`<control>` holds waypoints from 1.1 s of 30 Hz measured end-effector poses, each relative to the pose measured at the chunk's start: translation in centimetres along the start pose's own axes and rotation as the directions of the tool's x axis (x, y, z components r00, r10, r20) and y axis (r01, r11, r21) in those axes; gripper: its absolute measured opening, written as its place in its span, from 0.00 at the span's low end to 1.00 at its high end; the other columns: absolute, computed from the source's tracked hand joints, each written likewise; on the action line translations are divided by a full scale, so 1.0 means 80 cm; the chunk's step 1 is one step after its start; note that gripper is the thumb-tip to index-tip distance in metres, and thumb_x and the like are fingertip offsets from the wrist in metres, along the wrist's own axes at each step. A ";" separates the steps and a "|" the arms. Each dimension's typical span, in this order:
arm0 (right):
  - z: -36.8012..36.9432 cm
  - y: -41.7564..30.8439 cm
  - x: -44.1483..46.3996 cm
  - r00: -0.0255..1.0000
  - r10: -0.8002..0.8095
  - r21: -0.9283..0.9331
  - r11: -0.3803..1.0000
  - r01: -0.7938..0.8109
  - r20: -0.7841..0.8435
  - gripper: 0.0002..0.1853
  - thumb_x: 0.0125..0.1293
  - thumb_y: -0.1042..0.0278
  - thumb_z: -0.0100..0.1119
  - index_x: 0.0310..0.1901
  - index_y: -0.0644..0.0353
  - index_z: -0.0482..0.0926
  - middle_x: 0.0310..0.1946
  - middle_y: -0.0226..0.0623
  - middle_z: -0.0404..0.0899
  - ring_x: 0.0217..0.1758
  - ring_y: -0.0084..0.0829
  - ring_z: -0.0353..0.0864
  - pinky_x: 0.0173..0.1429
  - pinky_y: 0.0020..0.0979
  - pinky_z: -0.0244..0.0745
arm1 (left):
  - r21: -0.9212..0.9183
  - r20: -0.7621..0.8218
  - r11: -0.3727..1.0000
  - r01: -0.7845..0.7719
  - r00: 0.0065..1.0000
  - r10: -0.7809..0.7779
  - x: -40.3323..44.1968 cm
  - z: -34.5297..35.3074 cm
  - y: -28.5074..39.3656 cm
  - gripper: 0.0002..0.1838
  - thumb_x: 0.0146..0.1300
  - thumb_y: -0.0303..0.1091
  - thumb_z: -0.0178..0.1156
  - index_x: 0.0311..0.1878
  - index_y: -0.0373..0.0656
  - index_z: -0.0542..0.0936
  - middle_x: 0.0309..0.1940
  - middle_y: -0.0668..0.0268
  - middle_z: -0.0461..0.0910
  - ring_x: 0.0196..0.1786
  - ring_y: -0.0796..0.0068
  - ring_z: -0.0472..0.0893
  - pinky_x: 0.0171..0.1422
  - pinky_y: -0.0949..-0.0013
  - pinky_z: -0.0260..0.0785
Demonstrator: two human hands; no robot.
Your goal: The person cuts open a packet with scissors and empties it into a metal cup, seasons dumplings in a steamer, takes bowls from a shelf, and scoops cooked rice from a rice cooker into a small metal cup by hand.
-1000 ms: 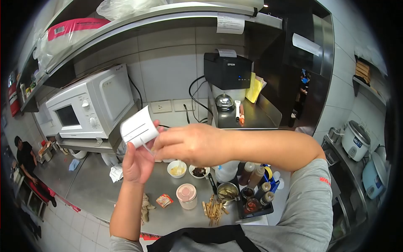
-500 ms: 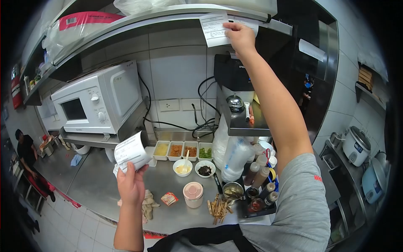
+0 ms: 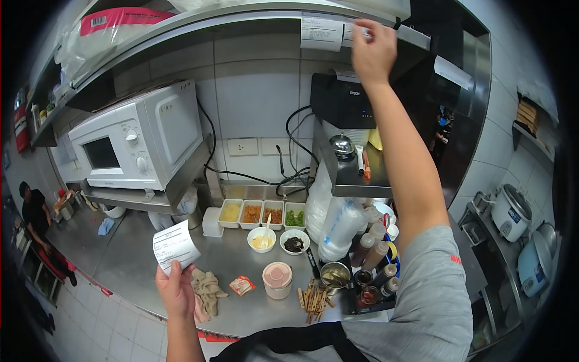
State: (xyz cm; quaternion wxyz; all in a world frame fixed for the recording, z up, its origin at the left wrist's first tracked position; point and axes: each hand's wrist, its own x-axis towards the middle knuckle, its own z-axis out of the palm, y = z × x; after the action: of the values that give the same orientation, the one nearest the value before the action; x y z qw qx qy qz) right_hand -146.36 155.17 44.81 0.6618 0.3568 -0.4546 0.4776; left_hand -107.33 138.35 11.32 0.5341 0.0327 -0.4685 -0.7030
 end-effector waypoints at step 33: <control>-0.089 0.056 0.036 0.963 0.263 0.522 0.831 -0.192 -0.064 0.11 0.61 0.69 0.57 0.42 0.65 0.80 0.39 0.42 0.80 0.41 0.34 0.79 0.44 0.32 0.75 | 0.925 -0.357 0.379 0.024 0.396 0.846 -0.398 -0.044 0.264 0.30 0.54 0.14 0.54 0.64 0.37 0.70 0.58 0.61 0.71 0.59 0.74 0.72 0.64 0.73 0.61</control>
State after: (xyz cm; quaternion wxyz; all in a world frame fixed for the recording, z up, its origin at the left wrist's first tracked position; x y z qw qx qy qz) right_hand -148.37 163.81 45.32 0.5102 0.4302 -0.3059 0.6790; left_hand -76.54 161.25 9.52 0.7788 0.4594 -0.4175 -0.0904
